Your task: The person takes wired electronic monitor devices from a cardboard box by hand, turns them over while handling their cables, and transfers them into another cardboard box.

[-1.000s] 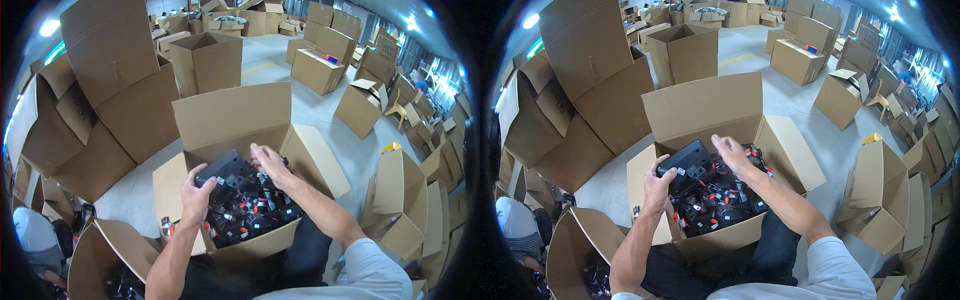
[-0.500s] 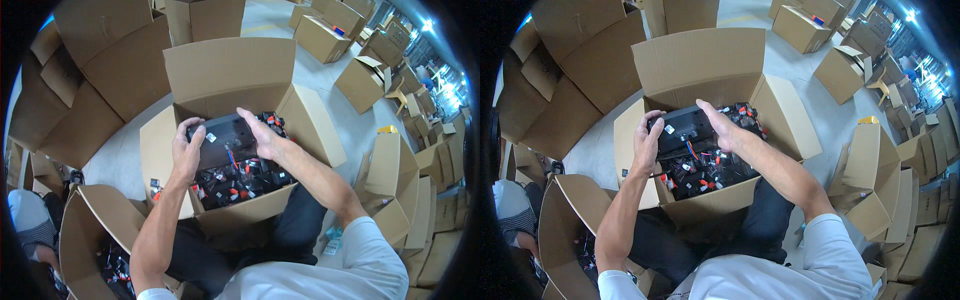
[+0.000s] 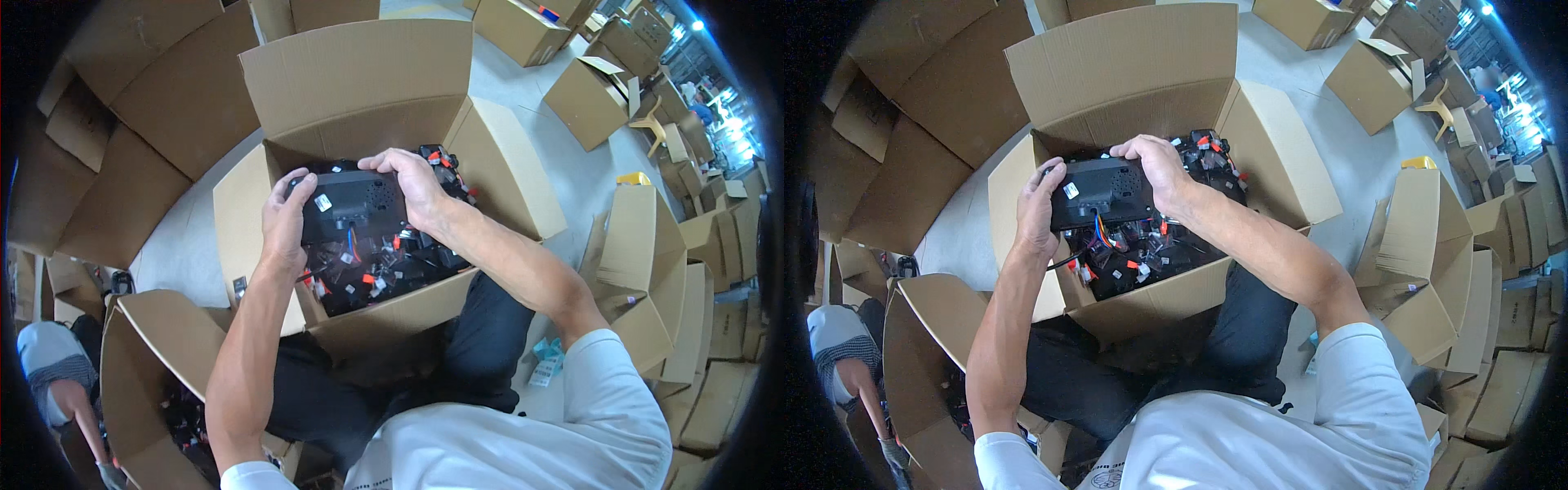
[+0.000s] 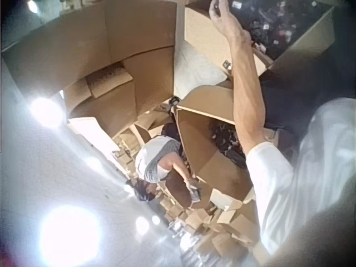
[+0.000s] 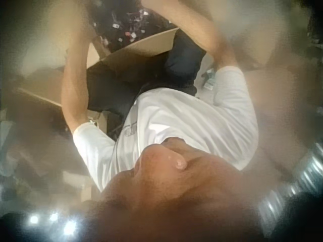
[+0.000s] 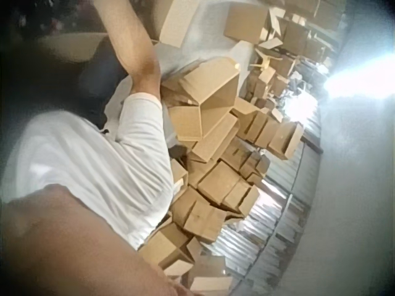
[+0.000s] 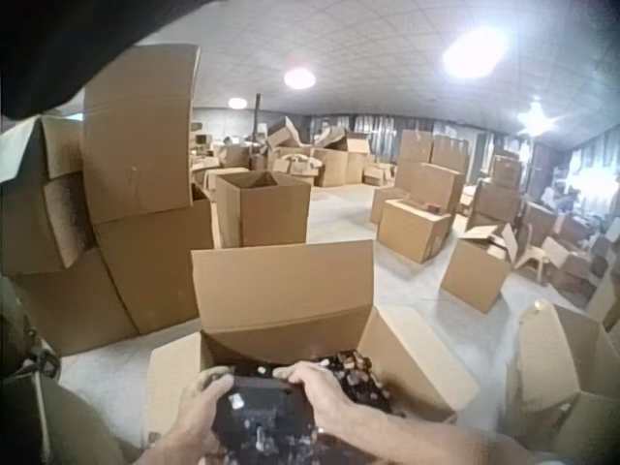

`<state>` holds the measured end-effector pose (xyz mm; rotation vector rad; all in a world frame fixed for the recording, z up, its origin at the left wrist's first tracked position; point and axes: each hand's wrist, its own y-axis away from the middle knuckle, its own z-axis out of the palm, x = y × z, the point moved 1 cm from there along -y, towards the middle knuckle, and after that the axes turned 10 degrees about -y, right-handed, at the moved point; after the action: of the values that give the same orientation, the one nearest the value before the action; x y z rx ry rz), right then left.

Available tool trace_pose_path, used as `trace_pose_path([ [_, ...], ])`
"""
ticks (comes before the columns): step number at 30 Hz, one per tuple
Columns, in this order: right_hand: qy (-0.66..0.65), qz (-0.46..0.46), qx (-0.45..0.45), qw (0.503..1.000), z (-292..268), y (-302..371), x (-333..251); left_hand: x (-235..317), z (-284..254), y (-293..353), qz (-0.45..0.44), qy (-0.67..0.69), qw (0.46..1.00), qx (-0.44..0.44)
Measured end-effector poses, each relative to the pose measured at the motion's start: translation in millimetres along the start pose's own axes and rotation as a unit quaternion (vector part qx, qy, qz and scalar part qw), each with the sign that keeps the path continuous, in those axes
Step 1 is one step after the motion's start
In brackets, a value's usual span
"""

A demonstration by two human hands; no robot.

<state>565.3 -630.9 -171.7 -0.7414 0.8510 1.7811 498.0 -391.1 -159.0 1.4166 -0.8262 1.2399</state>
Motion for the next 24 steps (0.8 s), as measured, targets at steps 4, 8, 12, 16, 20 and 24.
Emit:
trace_pose_path([
  [4,-0.018,0.044,0.018,0.999,9,9,-4,2,0,3,-0.012,0.022,1.0,-0.006],
  [8,0.093,0.051,-0.099,0.989,6,4,-8,5,-5,-6,0.008,0.042,0.999,0.023],
  [12,0.138,0.059,-0.167,0.974,5,13,-48,15,1,-3,-0.012,0.138,0.99,0.017],
  [16,-0.083,0.0,-0.14,0.987,8,-3,-81,13,26,6,0.147,-0.215,0.937,-0.232],
  [20,-0.095,-0.078,-0.105,0.987,-22,-43,-110,-9,36,13,-0.043,-0.297,0.887,-0.352],
  [24,-0.02,0.051,0.054,0.997,-120,-83,-93,-4,11,-6,-0.077,-0.338,0.893,-0.289],
])
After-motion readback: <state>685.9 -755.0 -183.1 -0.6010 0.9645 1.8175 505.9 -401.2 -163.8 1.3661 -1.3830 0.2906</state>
